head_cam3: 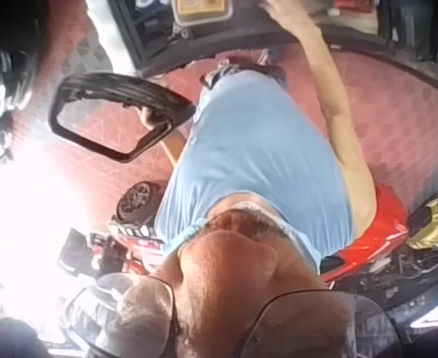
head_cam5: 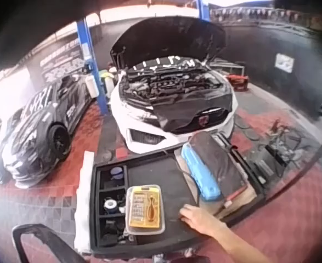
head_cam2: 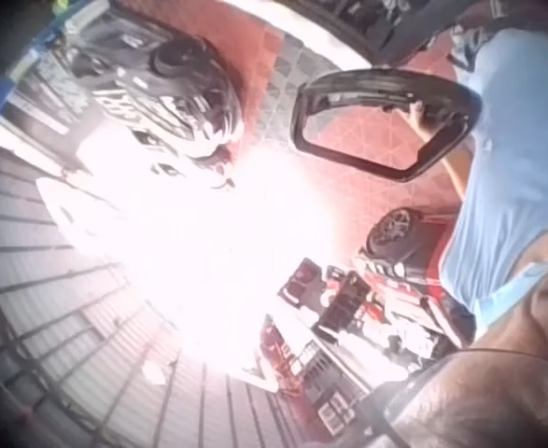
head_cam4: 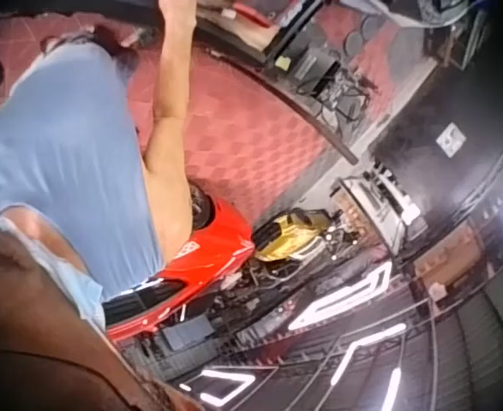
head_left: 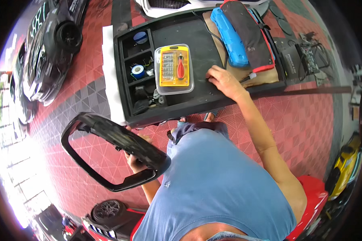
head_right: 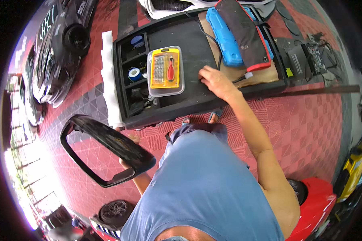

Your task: The person is disassembling or repairing a car's side mirror housing using a manual screwdriver.

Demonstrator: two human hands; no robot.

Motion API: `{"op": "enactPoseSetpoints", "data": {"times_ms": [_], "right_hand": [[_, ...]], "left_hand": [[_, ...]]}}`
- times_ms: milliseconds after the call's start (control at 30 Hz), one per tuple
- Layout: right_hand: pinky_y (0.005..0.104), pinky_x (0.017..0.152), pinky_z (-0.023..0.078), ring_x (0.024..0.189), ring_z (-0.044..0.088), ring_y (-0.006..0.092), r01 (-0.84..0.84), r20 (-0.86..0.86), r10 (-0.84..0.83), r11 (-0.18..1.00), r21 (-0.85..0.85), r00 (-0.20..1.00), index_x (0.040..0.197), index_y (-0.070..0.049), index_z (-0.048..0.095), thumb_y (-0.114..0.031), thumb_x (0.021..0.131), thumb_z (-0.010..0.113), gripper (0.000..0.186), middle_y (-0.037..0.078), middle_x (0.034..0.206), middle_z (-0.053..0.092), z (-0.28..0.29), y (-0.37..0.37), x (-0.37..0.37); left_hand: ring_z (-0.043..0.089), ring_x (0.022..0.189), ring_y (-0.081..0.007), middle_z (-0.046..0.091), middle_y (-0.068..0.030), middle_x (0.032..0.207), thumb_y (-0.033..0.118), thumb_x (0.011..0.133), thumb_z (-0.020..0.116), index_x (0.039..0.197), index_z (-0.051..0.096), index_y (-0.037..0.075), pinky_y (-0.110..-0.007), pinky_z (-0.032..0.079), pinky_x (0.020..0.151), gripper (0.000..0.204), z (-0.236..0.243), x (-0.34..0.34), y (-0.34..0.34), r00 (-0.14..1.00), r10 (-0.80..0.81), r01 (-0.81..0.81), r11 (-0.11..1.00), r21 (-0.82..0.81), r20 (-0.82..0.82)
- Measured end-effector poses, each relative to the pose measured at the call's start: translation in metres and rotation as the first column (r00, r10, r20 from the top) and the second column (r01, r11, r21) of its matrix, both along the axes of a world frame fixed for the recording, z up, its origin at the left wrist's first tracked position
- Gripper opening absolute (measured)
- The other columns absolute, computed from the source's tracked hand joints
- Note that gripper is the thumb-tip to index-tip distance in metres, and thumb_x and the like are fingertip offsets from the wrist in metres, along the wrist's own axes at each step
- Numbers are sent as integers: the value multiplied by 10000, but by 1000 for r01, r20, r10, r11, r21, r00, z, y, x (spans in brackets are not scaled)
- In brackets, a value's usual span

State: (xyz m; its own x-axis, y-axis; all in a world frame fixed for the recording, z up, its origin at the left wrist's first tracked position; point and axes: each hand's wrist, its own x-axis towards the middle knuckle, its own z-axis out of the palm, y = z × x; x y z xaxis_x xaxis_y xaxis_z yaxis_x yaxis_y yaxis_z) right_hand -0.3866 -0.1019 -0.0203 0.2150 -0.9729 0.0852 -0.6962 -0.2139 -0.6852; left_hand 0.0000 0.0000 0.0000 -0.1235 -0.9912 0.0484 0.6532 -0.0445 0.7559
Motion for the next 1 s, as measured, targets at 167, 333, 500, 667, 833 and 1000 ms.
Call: {"op": "enactPoseSetpoints", "data": {"times_ms": [167, 333, 500, 667, 833, 1000], "right_hand": [[382, 787, 491, 919, 625, 324, -74, 129, 77, 997, -32, 989, 1026, -4, 601, -10, 893, 626, 135, 121, 990, 597, 13, -4, -18], [341, 764, 499, 861, 640, 278, 16, 291, -19, 1000, 11, 957, 1029, -6, 623, -50, 929, 632, 109, 122, 948, 630, 36, -6, -40], [284, 726, 496, 792, 636, 183, 138, 250, -158, 986, 93, 955, 1022, 3, 637, -58, 935, 651, 108, 86, 902, 641, 52, 2, -53], [308, 699, 486, 774, 606, 183, 114, 284, -142, 987, 112, 948, 1011, -5, 655, -87, 925, 658, 119, 82, 877, 630, 62, 10, -15], [308, 798, 496, 895, 630, 195, -163, 467, 54, 967, 195, 883, 1053, 1, 647, -63, 923, 656, 145, 81, 989, 636, 80, 26, 27], [310, 877, 492, 1055, 609, 171, -63, 710, -157, 960, 274, 686, 1327, -47, 581, -99, 925, 659, 413, 71, 1126, 629, 110, 42, 20]], "left_hand": [[641, 1051, -346, 622, -282, 1093, 368, 778, 788, 1574, 120, 47, -468, 456, 1025, 1088, 9, -53, 29, 990, 132, -133, 991, -19, -55], [641, 1049, -350, 622, -279, 1097, 338, 778, 791, 1573, 122, 40, -455, 494, 970, 1081, 13, -60, 17, 978, 187, -195, 977, -90, -93], [641, 1046, -353, 623, -277, 1101, 307, 778, 794, 1572, 125, 33, -441, 532, 914, 1074, 16, -35, -3, 971, 192, -217, 958, -187, -144], [623, 1078, -349, 611, -278, 1137, 317, 795, 775, 1578, 105, 58, -477, 525, 940, 1063, 17, -1, -23, 982, 183, -189, 966, -177, -51], [601, 1117, -343, 596, -279, 1181, 329, 816, 751, 1585, 80, 90, -523, 517, 973, 1049, 34, 11, -47, 999, 35, -34, 992, -121, 3], [685, 993, -301, 665, -191, 1126, 90, 800, 690, 1382, 443, -15, -408, 567, 898, 641, 61, -78, -90, 940, 86, -192, 933, 304, 329]]}}
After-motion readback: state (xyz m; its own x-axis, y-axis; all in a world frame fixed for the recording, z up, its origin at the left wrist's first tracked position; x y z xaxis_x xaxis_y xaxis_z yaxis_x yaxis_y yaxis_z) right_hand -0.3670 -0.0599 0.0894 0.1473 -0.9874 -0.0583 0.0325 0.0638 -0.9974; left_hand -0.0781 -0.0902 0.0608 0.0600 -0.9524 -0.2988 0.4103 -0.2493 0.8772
